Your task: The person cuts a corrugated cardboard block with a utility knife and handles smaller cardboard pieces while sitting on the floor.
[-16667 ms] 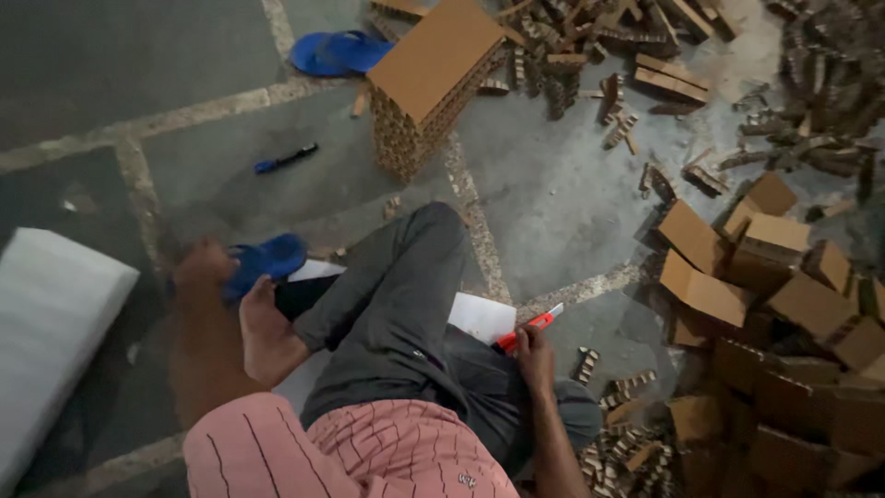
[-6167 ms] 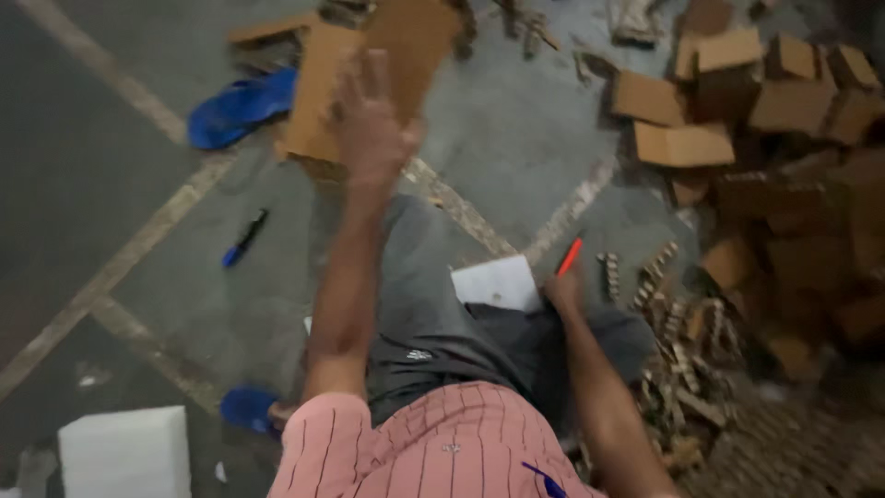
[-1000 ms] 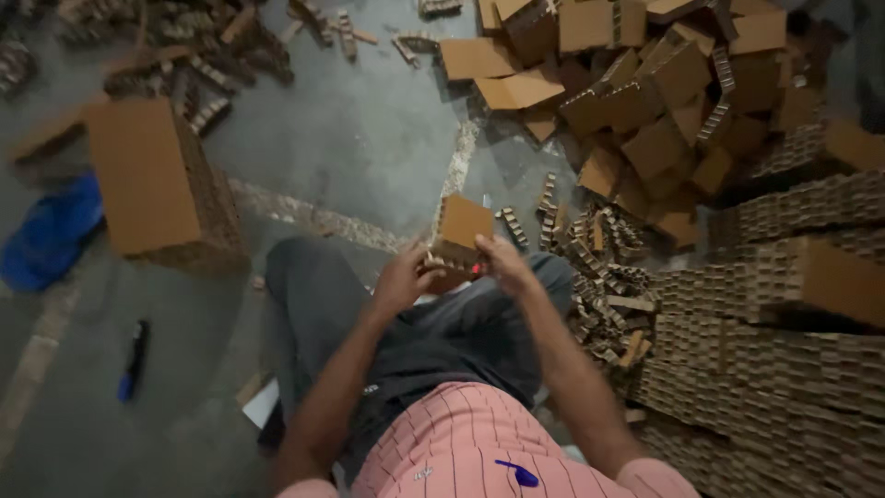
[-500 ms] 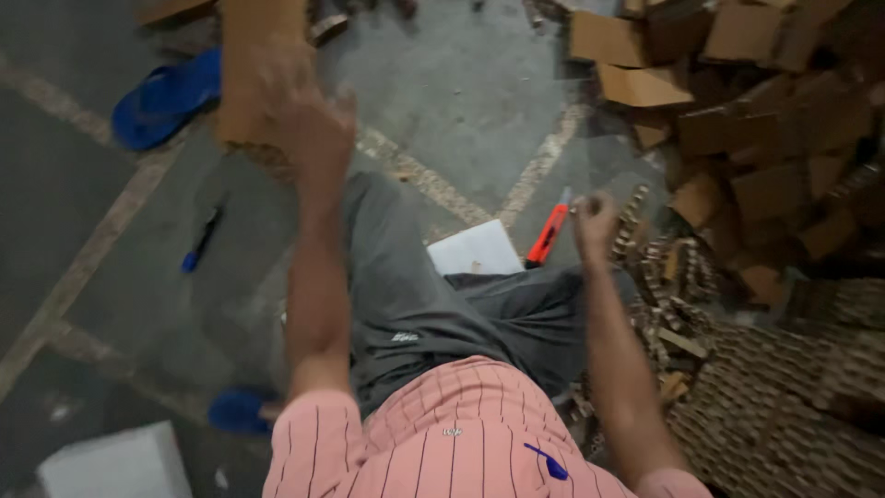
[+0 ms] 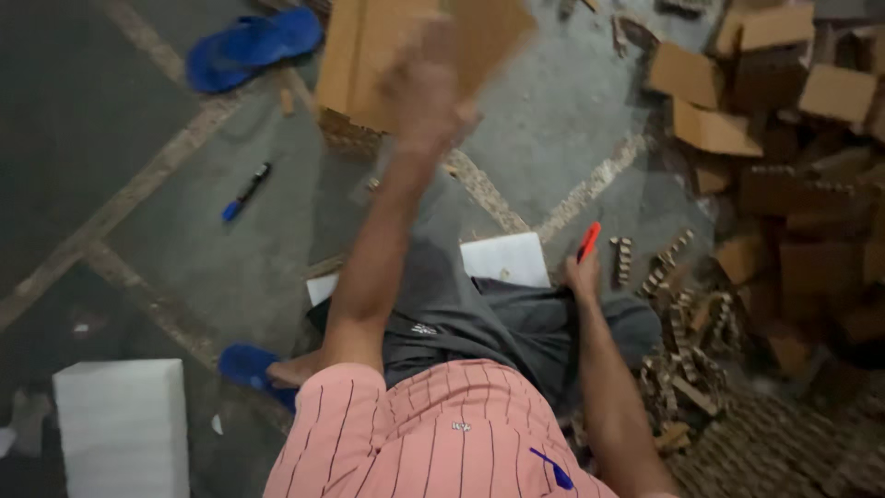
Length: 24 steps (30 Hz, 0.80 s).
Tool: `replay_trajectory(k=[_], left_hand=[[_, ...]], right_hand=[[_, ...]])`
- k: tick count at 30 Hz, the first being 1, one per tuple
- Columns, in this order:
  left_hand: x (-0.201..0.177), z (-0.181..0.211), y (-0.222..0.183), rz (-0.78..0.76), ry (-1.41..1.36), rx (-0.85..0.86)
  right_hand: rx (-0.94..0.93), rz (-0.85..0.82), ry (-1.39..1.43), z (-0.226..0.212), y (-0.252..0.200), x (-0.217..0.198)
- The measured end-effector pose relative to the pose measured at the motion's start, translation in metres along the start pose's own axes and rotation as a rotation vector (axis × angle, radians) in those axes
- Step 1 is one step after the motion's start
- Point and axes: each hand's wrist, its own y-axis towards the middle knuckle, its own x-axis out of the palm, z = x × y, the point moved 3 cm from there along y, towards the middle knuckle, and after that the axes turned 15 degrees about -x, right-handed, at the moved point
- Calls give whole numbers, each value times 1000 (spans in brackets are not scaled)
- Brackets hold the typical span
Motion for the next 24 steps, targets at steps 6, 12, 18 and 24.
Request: replay_trajectory(k=[6,12,18,24], left_hand=[[105,115,-86,-460,17,325],[224,64,-127,-647,157,293],[250,53,-124,-741,145,325],[243,66,-113,-588,172,443]], right_hand=[[324,237,450,26,-10,0],[-340,286,48,23,-25,-2],[6,-30,255,-50,-15,11],[43,2,428,-109,-8,-9]])
